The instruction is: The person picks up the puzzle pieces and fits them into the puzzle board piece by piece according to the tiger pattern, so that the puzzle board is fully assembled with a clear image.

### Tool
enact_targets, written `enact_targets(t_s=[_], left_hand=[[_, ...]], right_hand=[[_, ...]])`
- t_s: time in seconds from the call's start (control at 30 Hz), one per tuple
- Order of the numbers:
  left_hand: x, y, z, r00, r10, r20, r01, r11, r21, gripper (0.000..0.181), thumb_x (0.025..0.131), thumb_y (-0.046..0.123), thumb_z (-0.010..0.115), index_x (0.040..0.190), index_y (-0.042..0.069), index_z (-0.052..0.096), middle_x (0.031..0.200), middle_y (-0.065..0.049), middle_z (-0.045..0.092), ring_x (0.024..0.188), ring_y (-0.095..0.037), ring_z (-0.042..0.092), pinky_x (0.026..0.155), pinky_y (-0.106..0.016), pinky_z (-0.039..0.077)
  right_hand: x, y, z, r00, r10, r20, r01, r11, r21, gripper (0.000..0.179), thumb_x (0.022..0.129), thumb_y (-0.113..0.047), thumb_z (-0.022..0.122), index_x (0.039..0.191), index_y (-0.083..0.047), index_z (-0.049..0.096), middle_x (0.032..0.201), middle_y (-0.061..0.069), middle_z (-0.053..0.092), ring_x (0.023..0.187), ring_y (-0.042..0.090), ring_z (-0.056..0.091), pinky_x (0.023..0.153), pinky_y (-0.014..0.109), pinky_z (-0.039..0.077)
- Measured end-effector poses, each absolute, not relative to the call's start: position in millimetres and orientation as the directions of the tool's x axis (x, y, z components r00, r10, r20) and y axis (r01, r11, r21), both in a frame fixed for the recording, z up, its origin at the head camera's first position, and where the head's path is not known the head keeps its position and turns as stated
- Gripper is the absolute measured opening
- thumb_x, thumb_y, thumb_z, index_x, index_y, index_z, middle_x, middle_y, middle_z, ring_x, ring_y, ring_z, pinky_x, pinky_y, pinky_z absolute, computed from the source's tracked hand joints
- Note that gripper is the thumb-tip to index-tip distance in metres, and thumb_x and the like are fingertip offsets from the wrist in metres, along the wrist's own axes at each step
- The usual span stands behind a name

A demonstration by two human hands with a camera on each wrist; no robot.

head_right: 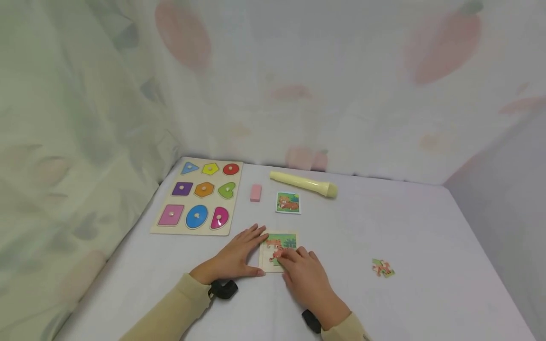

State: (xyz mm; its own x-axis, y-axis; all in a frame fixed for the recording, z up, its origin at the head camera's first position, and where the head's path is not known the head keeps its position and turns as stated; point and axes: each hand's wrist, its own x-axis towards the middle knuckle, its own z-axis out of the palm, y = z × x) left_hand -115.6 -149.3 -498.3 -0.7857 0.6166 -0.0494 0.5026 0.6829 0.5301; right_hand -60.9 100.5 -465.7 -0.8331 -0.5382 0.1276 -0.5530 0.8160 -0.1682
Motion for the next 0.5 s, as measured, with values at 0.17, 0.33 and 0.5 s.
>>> enact_targets(t_s=[0.17,0.33,0.5], left_hand=[[-116,-149,-498,-0.784,0.618,-0.047,0.502,0.677,0.538,0.098,0.087,0.052,0.082,0.163,0.011,0.038,0.173,-0.005,0.023,0.161,-0.027,0.009,0.128,-0.052,0.015],[-117,-150,-500,-0.783,0.621,-0.041,0.509,0.676,0.533,0.098,0.087,0.053,0.082,0.163,0.01,0.037,0.174,-0.006,0.022,0.161,-0.027,0.01,0.128,-0.053,0.015],[-117,-150,-499,-0.786,0.616,-0.043,0.497,0.672,0.549,0.098,0.086,0.051,0.083,0.163,0.011,0.038,0.174,-0.006,0.022,0.161,-0.027,0.009,0.128,-0.054,0.015]], right_hand=[[-56,99,-464,-0.859,-0.501,0.102,-0.511,0.841,-0.178,0.031,0.091,-0.022,0.082,0.121,-0.016,0.08,0.126,-0.003,0.068,0.105,0.02,0.058,0.089,0.044,0.053],[-54,99,-467,-0.857,-0.504,0.107,-0.515,0.838,-0.18,0.033,0.091,-0.022,0.083,0.124,-0.017,0.079,0.13,-0.005,0.066,0.108,0.021,0.057,0.092,0.051,0.054],[-55,110,-464,-0.868,-0.483,0.116,-0.497,0.836,-0.233,0.037,0.092,-0.021,0.081,0.128,-0.017,0.075,0.135,0.002,0.064,0.115,0.027,0.059,0.095,0.057,0.053]])
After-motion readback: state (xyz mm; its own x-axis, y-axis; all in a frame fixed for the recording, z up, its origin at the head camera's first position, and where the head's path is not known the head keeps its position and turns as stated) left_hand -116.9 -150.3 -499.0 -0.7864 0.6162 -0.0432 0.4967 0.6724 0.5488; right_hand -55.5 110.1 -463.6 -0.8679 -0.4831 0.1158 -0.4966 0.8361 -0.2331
